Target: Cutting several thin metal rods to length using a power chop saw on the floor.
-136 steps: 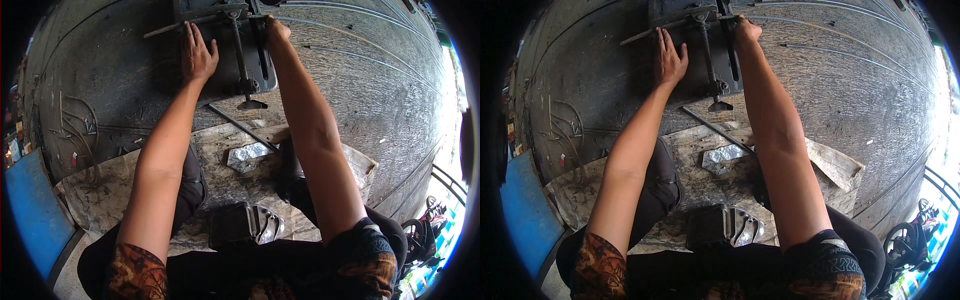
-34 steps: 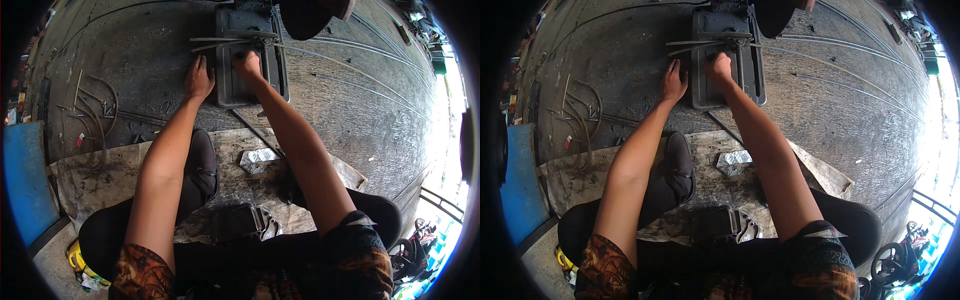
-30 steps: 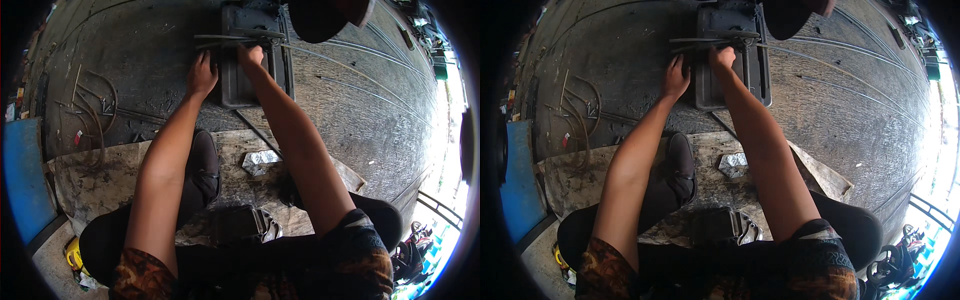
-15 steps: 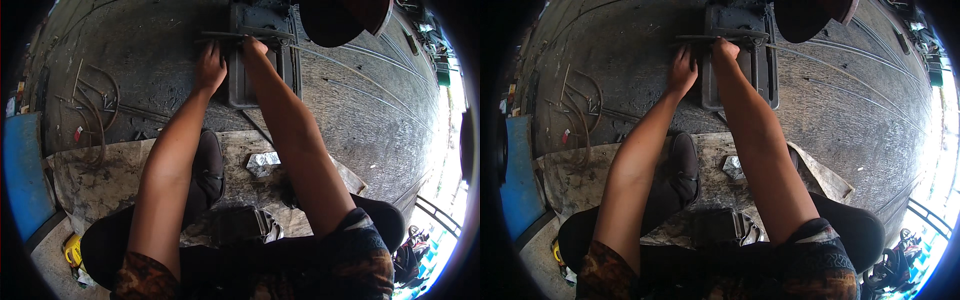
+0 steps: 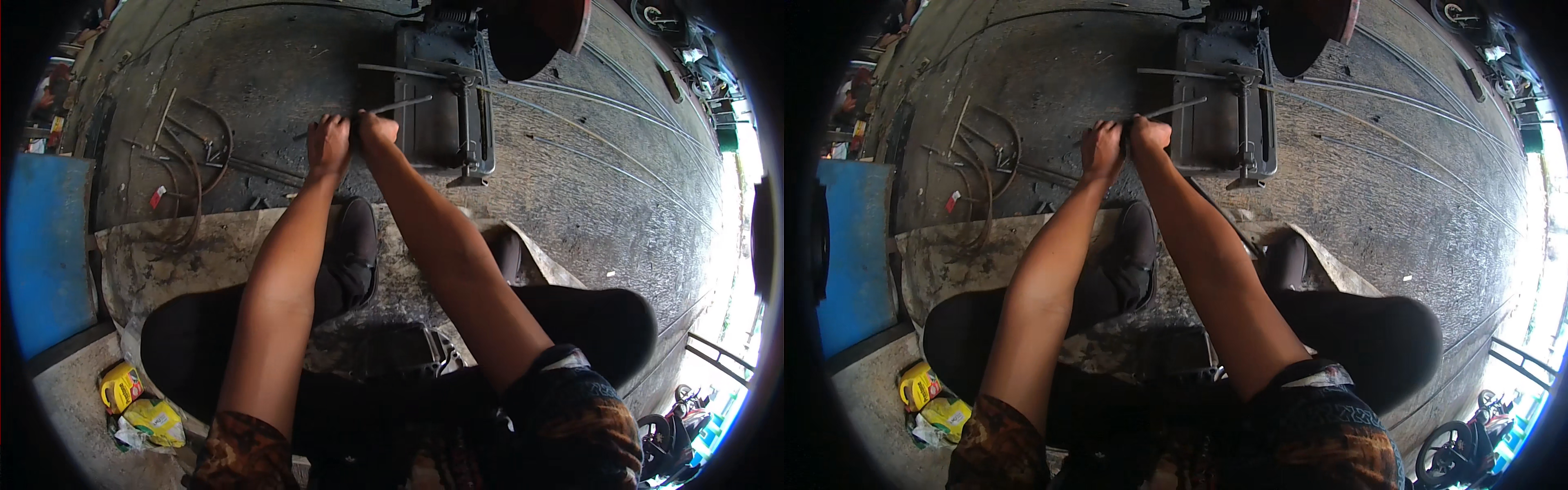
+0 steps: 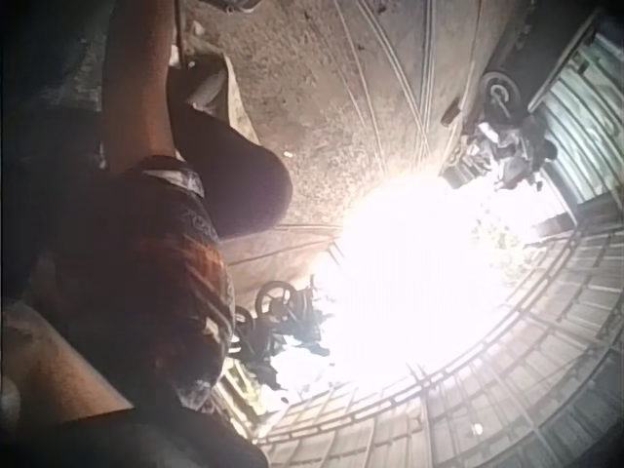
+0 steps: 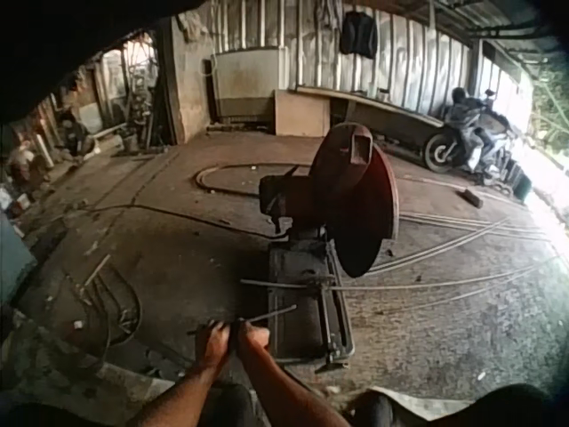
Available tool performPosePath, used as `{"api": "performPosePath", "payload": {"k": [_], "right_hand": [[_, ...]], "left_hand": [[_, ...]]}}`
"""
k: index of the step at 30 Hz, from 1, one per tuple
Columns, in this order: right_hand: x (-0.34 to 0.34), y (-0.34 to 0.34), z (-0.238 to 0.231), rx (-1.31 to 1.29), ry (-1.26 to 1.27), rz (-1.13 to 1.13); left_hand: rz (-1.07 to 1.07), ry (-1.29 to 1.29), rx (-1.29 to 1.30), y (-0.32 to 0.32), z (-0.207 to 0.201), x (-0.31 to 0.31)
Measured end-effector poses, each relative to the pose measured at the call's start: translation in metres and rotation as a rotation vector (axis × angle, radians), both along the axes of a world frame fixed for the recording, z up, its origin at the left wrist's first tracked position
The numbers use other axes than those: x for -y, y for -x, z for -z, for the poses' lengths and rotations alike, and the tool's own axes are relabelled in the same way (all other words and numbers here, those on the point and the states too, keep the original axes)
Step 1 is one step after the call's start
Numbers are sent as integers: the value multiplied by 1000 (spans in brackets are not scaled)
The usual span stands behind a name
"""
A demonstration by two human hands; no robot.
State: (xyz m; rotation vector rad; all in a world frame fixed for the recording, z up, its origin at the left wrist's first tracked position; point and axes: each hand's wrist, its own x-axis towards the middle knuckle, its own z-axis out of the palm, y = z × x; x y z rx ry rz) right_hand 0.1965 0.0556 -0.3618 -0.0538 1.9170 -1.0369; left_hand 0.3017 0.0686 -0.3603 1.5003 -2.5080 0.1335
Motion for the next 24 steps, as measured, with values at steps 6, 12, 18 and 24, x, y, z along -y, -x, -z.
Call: {"api": "performPosePath", "payload": {"k": [6, 12, 18, 24], "right_hand": [[-67, -22, 11, 489, 53, 397], [-118, -25, 90, 942, 338, 706], [-136, 64, 214, 285, 432, -210], [-178, 56, 115, 165, -110, 135]], "left_hand": [[-113, -382, -303, -14, -8, -68], [168, -469, -347, -23, 41, -93], [238, -545, -319, 19, 99, -103], [155, -638, -76, 4, 64, -123]]}}
